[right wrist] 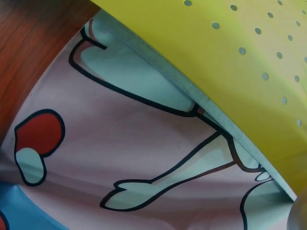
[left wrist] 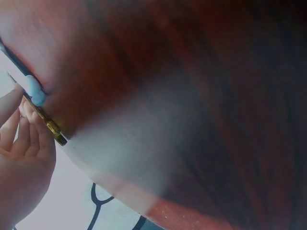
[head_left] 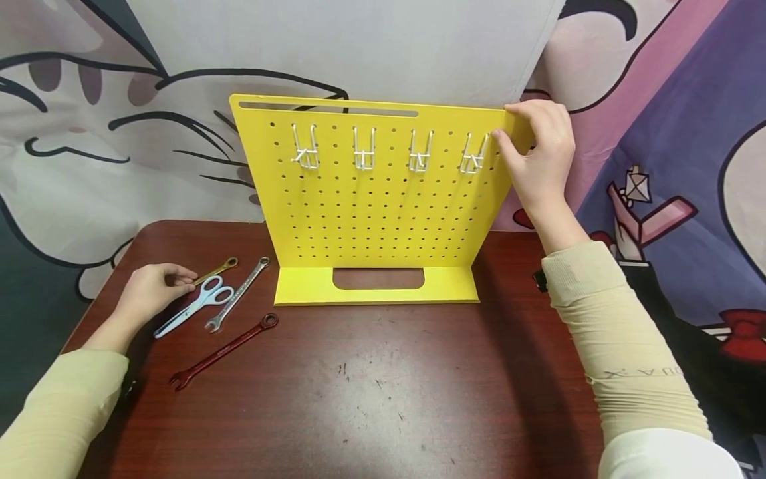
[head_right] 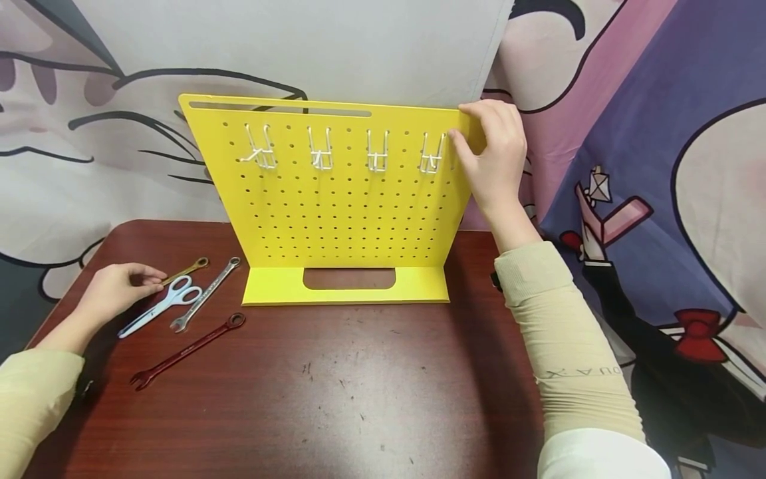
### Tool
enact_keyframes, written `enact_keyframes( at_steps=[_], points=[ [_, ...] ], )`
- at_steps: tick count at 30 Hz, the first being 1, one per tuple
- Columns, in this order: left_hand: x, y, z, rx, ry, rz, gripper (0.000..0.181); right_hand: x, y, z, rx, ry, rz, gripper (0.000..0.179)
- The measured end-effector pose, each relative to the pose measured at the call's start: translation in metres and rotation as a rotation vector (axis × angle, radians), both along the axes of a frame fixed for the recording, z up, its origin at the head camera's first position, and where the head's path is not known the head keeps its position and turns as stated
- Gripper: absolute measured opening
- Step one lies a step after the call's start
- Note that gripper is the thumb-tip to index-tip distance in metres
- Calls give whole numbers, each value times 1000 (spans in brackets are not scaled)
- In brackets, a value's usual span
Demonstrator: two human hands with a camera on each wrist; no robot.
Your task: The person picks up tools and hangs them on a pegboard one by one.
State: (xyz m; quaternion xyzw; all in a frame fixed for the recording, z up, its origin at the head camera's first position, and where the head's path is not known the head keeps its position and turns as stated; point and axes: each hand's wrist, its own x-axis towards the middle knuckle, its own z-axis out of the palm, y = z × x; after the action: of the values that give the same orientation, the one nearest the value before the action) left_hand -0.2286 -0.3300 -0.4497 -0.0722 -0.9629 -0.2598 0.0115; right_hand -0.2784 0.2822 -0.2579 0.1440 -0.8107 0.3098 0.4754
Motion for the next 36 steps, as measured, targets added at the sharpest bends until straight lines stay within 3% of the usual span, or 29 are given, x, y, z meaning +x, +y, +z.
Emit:
enact_keyframes(
  at_steps=[23, 30, 36],
  points=[
    [0, -3, 2, 27, -82, -9, 20, -1, 1, -1, 12, 11, 4, 28],
    [5, -4, 7, -8, -48, 6, 17, -1, 1, -1, 23, 16, 3, 29],
    [12, -2, 10, 39, 34, 32, 16, 0, 1, 0, 22, 13, 0, 29]
  ],
)
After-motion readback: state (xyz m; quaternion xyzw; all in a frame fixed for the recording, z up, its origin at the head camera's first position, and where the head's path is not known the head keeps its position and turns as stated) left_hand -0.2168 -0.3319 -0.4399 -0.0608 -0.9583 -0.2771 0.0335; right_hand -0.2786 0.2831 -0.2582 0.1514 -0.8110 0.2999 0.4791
